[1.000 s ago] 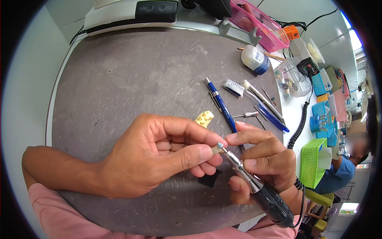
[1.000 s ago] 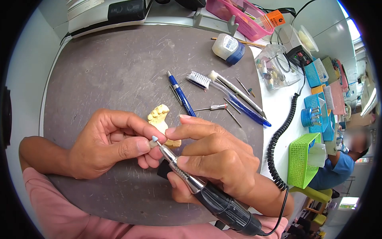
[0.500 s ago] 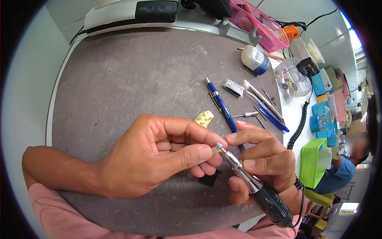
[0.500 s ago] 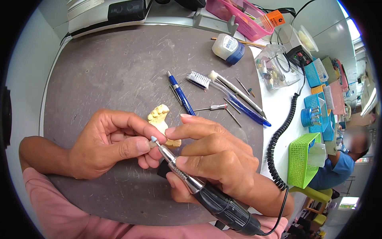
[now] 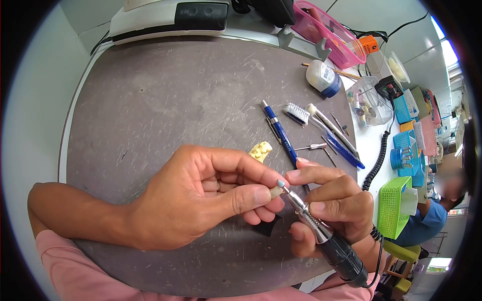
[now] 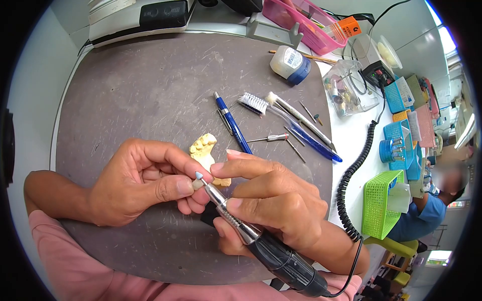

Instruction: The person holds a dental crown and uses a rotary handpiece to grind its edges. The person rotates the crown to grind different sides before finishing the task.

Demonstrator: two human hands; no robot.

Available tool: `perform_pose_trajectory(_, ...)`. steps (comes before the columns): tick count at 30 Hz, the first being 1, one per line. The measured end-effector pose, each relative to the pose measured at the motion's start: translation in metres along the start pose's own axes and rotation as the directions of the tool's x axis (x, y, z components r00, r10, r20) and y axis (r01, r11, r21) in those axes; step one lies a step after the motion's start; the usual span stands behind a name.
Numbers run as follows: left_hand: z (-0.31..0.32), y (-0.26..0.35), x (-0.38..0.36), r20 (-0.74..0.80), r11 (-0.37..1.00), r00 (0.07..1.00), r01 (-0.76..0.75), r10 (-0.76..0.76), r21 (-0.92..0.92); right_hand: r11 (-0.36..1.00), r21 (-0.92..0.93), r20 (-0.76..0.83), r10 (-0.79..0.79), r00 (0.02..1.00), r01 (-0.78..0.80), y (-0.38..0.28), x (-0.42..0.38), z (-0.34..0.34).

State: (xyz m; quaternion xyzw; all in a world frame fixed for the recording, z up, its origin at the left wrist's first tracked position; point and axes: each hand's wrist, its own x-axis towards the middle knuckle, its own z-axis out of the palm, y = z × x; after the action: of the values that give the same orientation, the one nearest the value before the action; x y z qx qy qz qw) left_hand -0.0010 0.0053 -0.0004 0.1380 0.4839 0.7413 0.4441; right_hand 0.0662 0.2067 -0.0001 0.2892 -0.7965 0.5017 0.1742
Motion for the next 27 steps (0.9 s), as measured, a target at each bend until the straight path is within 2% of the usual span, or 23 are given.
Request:
perform_pose_trajectory(7, -0.0005, 0.0008, 0.0002, 0.013, 1.000, 1.000, 0.009, -0.009, 0.005, 0.999, -0.045, 0.057, -0.013, 0.998, 0.015, -0.0027, 0.0022, -0.0021)
perform_pose_trajectory(13, -0.0003, 0.0003, 0.0001, 0.011, 1.000, 1.000, 0.003, -0.003, 0.004, 1.000, -0.020, -0.005, 0.003, 1.000, -0.003, -0.0026, 0.0030, -0.0009)
perform_pose_trajectory(15, -0.0006, 0.0004, 0.0002, 0.013, 1.000, 1.000, 0.006, -0.006, 0.003, 0.999, -0.043, 0.077, -0.006, 0.997, 0.010, -0.0046, 0.0052, -0.0042)
perform_pose_trajectory(18, 0.0005, 0.0007, -0.0003, 0.005, 1.000, 1.000, 0.008, -0.008, -0.004, 0.999, -0.039, -0.006, -0.008, 1.000, 0.008, -0.0004, 0.0015, -0.0017)
perform_pose_trajectory(27, 0.0000, 0.0005, -0.0001, 0.004, 1.000, 1.000, -0.001, 0.001, -0.001, 1.000, -0.018, 0.002, -0.013, 1.000, 0.013, 0.0004, 0.0008, -0.0009)
